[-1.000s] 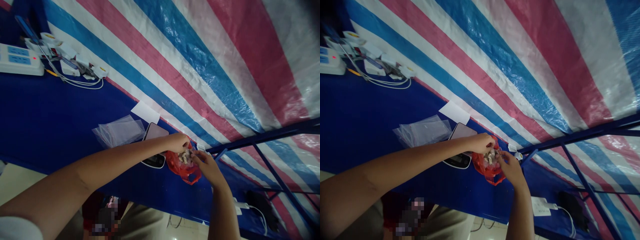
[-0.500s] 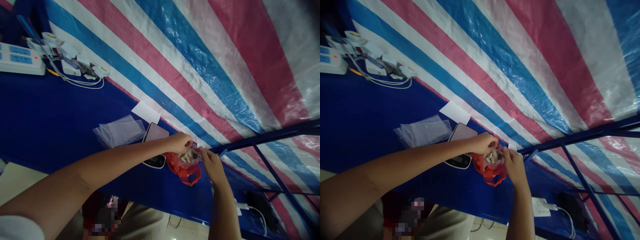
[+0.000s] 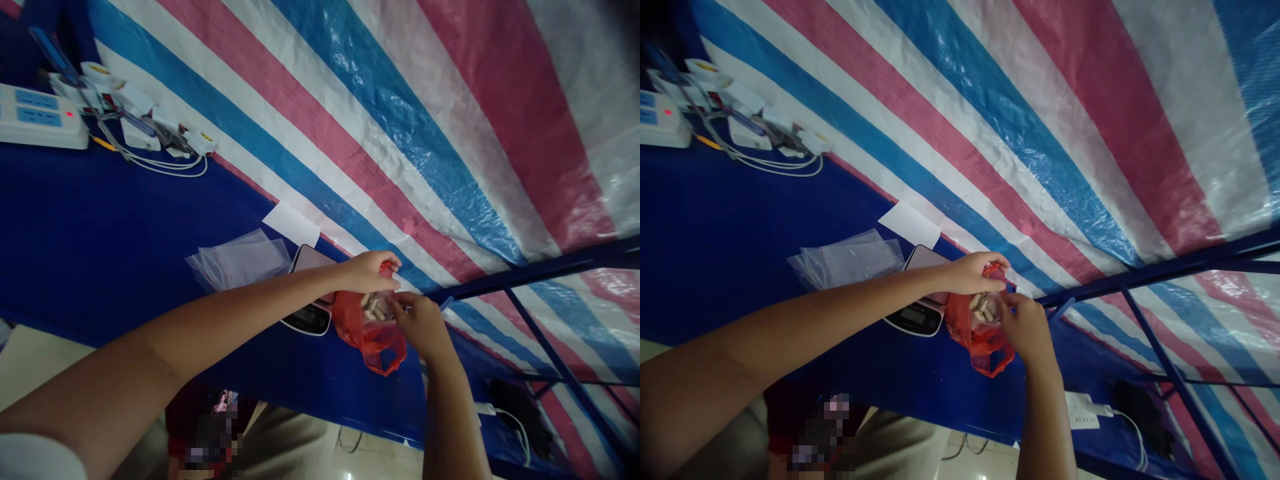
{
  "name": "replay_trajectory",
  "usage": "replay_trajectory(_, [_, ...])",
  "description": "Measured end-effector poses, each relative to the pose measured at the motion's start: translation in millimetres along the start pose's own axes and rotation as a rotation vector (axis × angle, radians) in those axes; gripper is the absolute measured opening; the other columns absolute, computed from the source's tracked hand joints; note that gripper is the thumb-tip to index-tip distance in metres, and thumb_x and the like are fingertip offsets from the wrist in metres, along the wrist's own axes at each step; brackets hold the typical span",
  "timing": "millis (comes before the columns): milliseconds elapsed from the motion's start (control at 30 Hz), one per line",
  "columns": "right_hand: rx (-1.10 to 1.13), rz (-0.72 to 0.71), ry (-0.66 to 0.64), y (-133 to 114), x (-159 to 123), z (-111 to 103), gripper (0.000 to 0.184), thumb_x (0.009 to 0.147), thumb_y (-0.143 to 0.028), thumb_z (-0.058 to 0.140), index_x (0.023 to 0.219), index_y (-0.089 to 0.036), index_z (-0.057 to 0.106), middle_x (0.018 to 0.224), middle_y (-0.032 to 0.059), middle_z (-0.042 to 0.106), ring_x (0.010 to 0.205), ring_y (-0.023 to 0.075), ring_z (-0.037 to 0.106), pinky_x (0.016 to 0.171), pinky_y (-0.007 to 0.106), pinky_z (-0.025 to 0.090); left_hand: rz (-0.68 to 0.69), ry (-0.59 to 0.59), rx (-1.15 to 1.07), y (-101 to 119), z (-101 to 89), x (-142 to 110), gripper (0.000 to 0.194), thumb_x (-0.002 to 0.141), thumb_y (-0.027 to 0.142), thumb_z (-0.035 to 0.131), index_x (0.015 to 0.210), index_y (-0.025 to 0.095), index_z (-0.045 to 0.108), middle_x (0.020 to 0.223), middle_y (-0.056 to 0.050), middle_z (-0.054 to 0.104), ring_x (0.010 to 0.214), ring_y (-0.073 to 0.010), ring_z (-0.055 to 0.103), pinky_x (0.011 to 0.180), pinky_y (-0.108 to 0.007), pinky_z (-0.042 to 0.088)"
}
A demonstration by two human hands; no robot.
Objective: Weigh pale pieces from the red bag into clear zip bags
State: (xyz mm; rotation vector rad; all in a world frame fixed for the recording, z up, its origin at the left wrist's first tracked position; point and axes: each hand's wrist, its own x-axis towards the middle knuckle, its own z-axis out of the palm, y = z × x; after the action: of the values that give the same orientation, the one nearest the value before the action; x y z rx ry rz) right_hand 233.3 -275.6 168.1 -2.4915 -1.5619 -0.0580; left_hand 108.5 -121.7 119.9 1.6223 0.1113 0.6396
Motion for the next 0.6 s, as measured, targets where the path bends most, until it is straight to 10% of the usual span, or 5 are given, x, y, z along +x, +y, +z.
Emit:
replay_trajectory(267, [-0.067,0.083,0.061,-3.0,16.7,-18.9,0.039,0.084,-0.050,0.057,0.086,-0.019,0.080,0.072,0.0114,0.076,0.073,0.0304,0.073,0.066,0.035,0.047,-0.176,-0.086,-0.330,5.0,-0.2,1.9,0.055,0.081,0.029,0.069,0.132,0.018,0.053,0.095,-0.005,0.067,0.061,-0.0079,0.054,0.057,-0.023,0.046])
replay_trajectory(600, [0.021,0.200,0.119,-1.0,27.2,-38.5,0.043,0.076,-0.054,0.061,0.082,-0.015,0.080,0.055,0.0061,0.066,0.057,0.0255,0.064,0.058,0.033,0.042,-0.111,0.012,-0.258,-0.3,2.1,7.4,0.044,0.081,0.018,0.063,0.125,0.017,0.058,0.128,-0.012,0.064,0.076,-0.0103,0.061,0.070,-0.028,0.053])
